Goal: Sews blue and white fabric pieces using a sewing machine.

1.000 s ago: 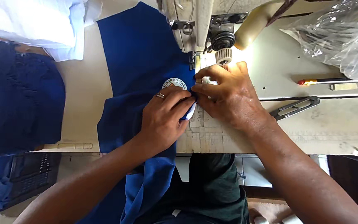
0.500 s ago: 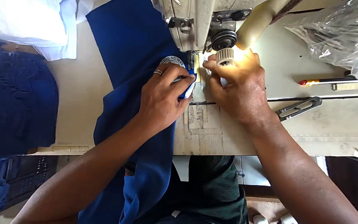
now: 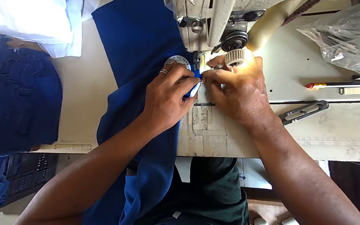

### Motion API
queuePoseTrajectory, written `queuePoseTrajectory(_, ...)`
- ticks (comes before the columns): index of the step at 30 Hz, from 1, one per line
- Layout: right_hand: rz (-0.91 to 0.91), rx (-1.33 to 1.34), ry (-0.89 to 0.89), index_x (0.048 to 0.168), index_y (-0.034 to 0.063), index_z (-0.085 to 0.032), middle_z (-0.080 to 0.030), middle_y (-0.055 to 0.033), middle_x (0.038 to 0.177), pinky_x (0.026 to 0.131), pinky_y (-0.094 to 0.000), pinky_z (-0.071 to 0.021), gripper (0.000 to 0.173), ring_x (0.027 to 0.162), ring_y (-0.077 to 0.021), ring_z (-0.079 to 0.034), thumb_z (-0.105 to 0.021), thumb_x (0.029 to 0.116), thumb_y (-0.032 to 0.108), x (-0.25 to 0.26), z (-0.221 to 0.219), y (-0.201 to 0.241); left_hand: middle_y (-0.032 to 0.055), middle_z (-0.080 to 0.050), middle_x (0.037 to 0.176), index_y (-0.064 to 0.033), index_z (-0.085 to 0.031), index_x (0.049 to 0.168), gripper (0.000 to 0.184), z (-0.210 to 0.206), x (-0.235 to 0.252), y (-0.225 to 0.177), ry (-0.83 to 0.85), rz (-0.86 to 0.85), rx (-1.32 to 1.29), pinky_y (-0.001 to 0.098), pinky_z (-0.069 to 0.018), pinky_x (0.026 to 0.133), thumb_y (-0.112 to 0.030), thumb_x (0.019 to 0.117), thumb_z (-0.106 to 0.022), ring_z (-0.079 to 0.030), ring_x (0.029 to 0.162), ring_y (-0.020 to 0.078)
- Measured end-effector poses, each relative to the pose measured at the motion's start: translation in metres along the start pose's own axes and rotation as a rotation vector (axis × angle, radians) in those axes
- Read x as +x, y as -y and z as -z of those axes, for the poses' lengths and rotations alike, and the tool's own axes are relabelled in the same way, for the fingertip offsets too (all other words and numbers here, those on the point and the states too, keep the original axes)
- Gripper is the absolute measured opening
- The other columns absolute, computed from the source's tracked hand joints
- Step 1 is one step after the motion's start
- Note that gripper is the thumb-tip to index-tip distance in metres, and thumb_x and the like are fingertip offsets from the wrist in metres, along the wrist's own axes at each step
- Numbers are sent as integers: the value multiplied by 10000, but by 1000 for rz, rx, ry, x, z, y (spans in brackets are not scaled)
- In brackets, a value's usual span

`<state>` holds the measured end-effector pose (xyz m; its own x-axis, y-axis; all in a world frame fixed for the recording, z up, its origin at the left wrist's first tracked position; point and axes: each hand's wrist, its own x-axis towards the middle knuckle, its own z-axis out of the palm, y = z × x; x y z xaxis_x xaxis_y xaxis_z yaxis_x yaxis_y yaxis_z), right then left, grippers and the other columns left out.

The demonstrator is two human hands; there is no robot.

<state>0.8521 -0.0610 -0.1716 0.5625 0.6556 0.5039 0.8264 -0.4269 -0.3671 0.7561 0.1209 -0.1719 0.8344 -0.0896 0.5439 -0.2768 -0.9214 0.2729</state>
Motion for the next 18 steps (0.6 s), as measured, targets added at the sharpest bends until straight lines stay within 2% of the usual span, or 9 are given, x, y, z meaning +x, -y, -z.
queuePoseTrajectory(3,-51,-29,-69,1014,140,-798,-738,-73,1077,825,-443,-423,234,988,-280,-624,-567,980,131,0,-1,-1,110,-743,1091,-82,-797,1036,153,0,1,1,5,6,13,346,-533,955,-166,953,-699,-671,1130,252)
queuePoseTrajectory(8,-86,-56,-67,1025,144,-798,-738,-68,1087,841,-445,-425,239,1008,-286,-622,-562,988,143,0,-2,-1,104,-732,1070,-93,-800,1044,155,-1,8,6,13,20,11,322,-533,884,-173,966,-692,-668,1065,230)
queuePoseTrajectory(13,-91,-51,-63,1018,140,-797,-738,-70,1071,832,-450,-429,234,998,-292,-620,-566,980,134,1,-2,-1,109,-730,1080,-93,-797,1051,162,-2,9,7,17,19,-5,344,-535,923,-173,965,-685,-666,1095,242)
queuePoseTrajectory(18,-103,-33,-60,1022,146,-800,-737,-67,1084,837,-445,-434,244,1000,-289,-616,-562,975,127,1,-3,-2,97,-730,1089,-105,-800,1068,174,-3,11,9,17,26,1,330,-534,916,-176,973,-673,-663,1097,229)
